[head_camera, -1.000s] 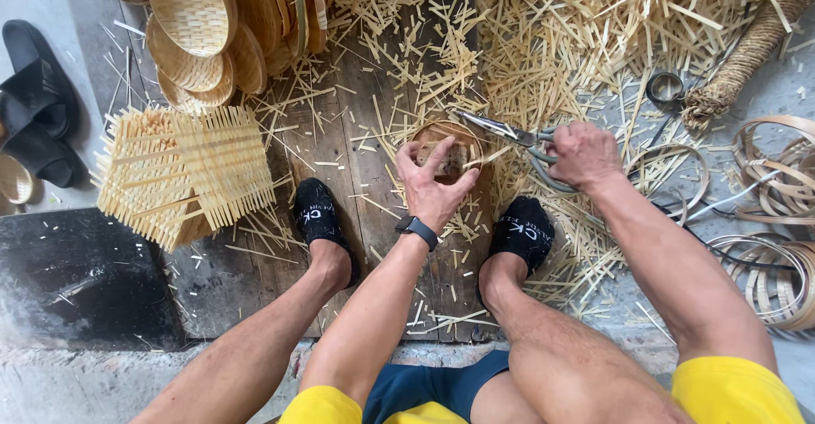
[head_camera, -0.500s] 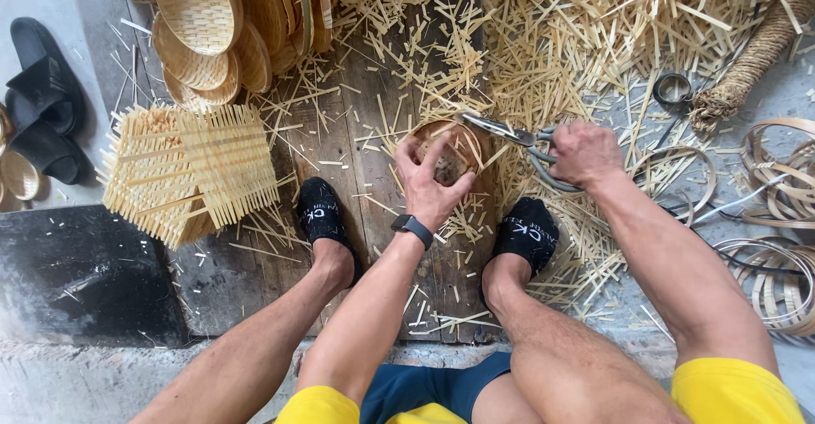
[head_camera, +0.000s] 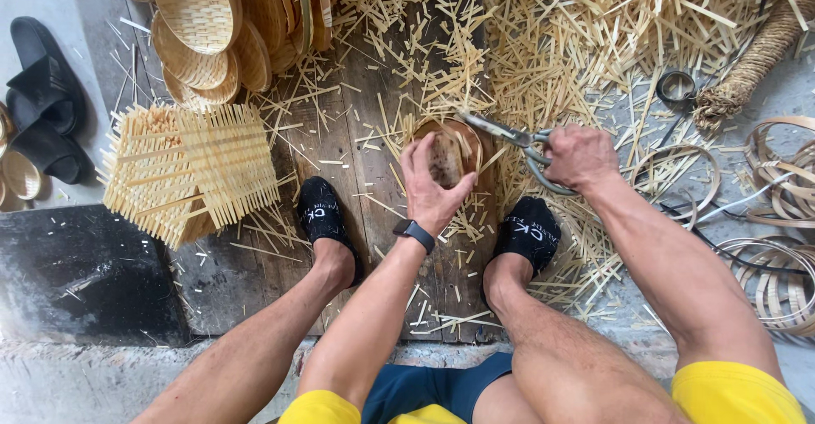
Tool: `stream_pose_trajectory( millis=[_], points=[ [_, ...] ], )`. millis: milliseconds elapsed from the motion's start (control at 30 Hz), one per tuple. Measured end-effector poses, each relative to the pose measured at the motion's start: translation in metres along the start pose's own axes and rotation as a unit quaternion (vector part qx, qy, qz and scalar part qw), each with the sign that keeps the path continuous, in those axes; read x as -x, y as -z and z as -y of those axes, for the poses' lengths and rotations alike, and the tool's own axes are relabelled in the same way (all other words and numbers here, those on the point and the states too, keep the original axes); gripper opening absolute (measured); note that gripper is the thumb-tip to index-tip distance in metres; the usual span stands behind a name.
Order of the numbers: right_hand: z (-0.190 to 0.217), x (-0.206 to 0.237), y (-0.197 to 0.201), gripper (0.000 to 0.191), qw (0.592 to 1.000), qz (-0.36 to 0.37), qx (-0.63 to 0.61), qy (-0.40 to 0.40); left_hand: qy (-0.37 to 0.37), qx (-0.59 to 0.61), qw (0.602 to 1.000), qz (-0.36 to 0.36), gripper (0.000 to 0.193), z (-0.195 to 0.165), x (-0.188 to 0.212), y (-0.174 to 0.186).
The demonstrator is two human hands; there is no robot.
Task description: The person sits on the floor assembling woven bamboo baskets. They use shears to trim the edge of a round woven bamboo disc, press the disc into a bamboo rim ring, bend and tuck bamboo strips around the rim, and place finished baskets onto a growing pile.
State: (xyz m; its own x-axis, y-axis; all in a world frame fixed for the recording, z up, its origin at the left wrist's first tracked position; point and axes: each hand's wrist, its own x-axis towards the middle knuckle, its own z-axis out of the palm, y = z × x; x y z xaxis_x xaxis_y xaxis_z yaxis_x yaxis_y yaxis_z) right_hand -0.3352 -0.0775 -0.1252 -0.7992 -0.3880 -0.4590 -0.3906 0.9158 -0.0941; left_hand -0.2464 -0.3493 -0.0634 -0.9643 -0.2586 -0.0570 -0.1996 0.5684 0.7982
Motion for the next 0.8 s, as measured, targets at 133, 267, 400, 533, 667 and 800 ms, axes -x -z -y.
stream_pose_trajectory(
  millis=[133, 267, 400, 533, 667, 800],
  points=[
    [-0.008, 0.007, 0.006, 0.030, 0.999, -0.051, -0.001, 0.002, 0.047, 0.009, 0.998, -0.028, 0.082, -0.008, 0.002, -0.005],
    [0.007, 0.007, 0.007, 0.055, 0.984, -0.166, 0.035, 0.056, -0.008, 0.006, 1.000, 0.024, 0.077, -0.005, -0.004, 0.000],
    [0.009, 0.004, 0.006, 0.032, 0.996, -0.076, 0.033, 0.021, -0.035, -0.005, 0.998, 0.054, 0.078, 0.001, -0.006, 0.003],
    [0.003, 0.002, 0.008, 0.034, 0.998, -0.050, 0.020, 0.024, -0.049, -0.048, 0.996, 0.054, 0.079, 0.005, -0.009, 0.002],
    [0.011, -0.002, 0.005, 0.056, 0.978, -0.191, 0.045, 0.066, -0.060, -0.035, 0.992, 0.108, 0.079, 0.011, -0.013, 0.003],
    [0.008, -0.002, 0.000, 0.019, 0.997, -0.044, 0.062, 0.017, -0.065, -0.057, 0.989, 0.122, 0.077, 0.018, -0.012, 0.005]
  ],
)
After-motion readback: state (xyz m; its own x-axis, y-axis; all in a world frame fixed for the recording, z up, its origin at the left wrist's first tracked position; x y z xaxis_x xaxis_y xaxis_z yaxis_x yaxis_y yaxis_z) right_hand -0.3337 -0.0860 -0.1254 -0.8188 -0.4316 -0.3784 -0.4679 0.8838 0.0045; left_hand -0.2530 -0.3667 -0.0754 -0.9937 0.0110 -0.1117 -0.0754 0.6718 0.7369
